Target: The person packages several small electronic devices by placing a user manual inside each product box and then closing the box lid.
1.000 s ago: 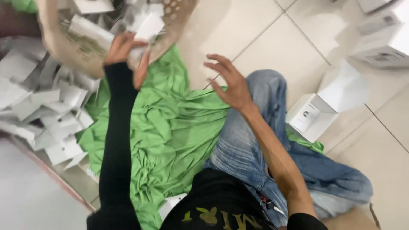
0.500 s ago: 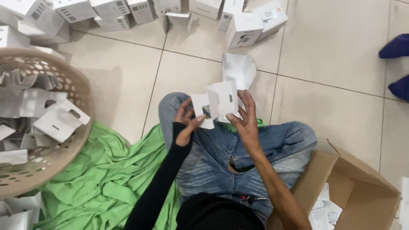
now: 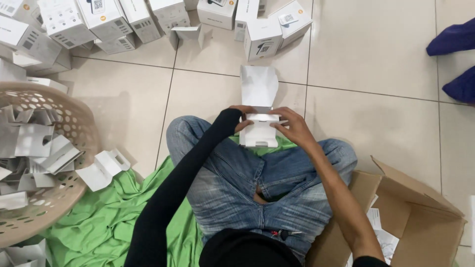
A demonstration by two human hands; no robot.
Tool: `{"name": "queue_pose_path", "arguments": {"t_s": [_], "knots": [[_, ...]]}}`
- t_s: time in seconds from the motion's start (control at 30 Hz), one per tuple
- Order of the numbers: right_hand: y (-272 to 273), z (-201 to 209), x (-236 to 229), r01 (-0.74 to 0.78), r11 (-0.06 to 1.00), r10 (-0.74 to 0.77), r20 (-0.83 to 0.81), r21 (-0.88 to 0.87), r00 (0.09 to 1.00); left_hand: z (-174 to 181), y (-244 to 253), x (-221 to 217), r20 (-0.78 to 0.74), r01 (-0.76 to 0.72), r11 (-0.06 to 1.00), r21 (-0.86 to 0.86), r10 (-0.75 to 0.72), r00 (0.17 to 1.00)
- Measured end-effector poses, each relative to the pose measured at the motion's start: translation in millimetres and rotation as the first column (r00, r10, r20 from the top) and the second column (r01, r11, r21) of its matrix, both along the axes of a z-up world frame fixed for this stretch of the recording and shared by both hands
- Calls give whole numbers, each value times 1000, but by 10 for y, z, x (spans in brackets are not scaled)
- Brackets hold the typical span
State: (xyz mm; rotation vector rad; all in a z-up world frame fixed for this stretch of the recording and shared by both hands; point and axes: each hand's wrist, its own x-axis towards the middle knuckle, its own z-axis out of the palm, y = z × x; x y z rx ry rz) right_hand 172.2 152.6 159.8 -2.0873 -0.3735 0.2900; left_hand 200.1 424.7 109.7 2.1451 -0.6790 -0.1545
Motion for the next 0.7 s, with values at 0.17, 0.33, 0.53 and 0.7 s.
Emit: {"name": "queue_pose_path", "arguments": {"t_s": [0.17,0.33,0.53,0.7], "knots": [[61,-284,380,84,996,-76,152,-44,985,-226,-215,462,86,-65,988,143,53,995],[66,-354,391,155,960,-83,293,-232,953,-122,-241,331,126,-153,988,15,150,981],[164,-420,320,42,990,8,355,-133,935,-249,-134,222,141,-180,983,21,175,974],[287,-341,347,92,976,16,483,-200,876,-125,-152,247,145,-160,987,4,157,977]]}}
